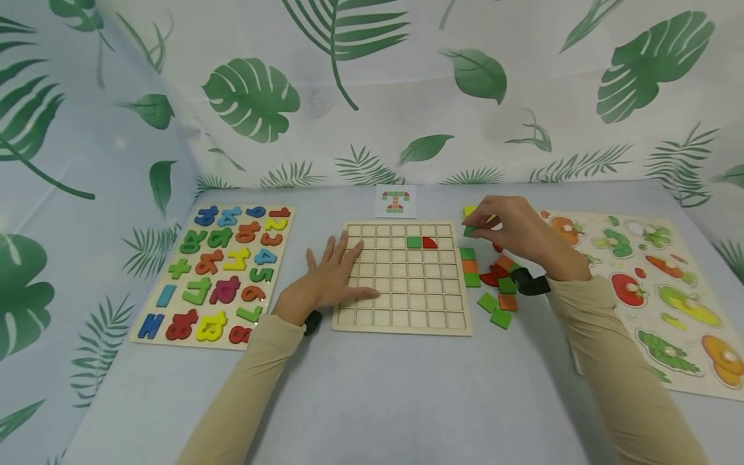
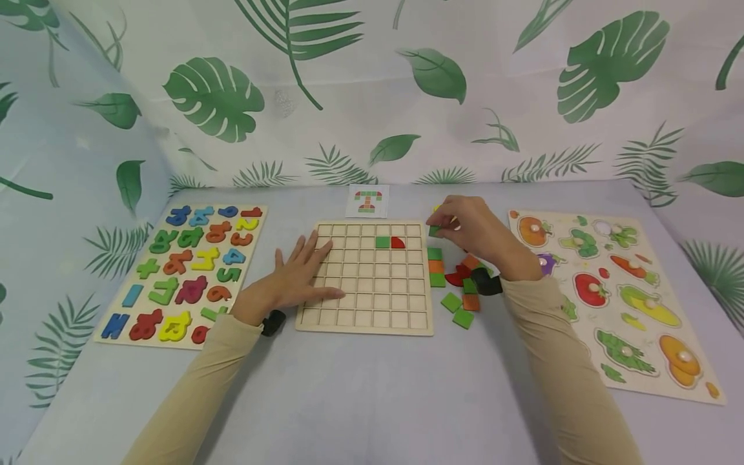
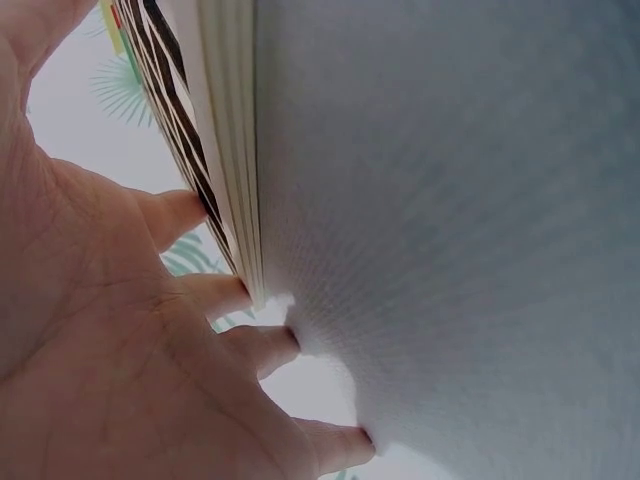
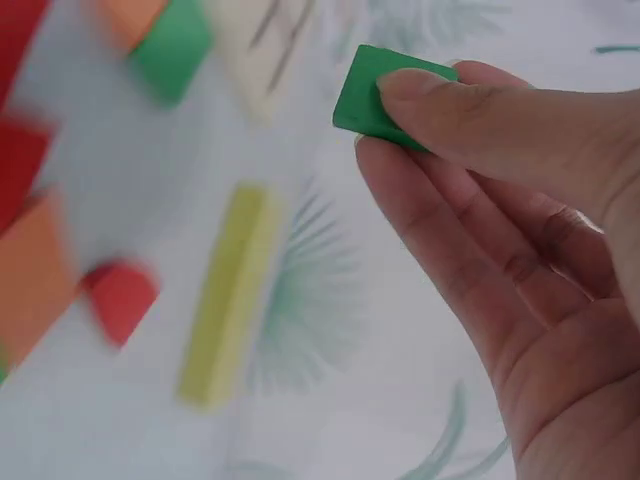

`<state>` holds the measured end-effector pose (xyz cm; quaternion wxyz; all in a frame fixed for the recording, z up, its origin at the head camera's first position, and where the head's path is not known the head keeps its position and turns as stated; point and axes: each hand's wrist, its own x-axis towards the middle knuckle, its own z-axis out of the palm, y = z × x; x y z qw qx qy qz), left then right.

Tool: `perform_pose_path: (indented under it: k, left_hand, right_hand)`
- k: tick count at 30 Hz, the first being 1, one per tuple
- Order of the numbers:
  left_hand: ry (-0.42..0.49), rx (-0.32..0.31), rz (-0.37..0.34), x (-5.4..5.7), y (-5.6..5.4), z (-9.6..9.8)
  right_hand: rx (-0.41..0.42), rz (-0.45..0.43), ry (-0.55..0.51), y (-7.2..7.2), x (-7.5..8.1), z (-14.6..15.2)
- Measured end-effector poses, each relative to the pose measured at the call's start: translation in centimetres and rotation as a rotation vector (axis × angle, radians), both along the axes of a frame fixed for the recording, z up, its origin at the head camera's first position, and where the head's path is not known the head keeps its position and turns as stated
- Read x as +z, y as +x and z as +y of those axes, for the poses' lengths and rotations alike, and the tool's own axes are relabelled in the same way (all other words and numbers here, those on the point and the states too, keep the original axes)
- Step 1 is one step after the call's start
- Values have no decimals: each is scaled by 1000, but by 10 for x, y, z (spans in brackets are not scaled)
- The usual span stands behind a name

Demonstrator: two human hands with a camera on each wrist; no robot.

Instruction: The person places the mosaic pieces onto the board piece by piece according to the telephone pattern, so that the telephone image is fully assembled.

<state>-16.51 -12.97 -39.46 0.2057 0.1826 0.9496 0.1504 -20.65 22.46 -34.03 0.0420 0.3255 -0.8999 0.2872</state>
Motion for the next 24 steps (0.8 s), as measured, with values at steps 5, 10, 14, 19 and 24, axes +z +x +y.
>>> perform_pose_path:
  k: [5, 10, 14, 19, 24]
  left_hand:
    - [4, -3, -6, -1, -1, -1]
    - [2, -1, -10, -2, -1, -2]
    - [-5, 6, -16, -1, -1, -1]
    - [-5, 9, -12, 0, -1, -1]
    - [-9, 7, -15, -1, -3, -1]
  right_hand:
    - [65, 49, -52, -4, 14, -26]
    - [145, 68, -80, -10, 17, -52]
    - [154, 44, -98, -15, 7, -71]
    - [86, -31, -155, -19, -14, -89]
    - [38, -108, -143, -19, -31, -96]
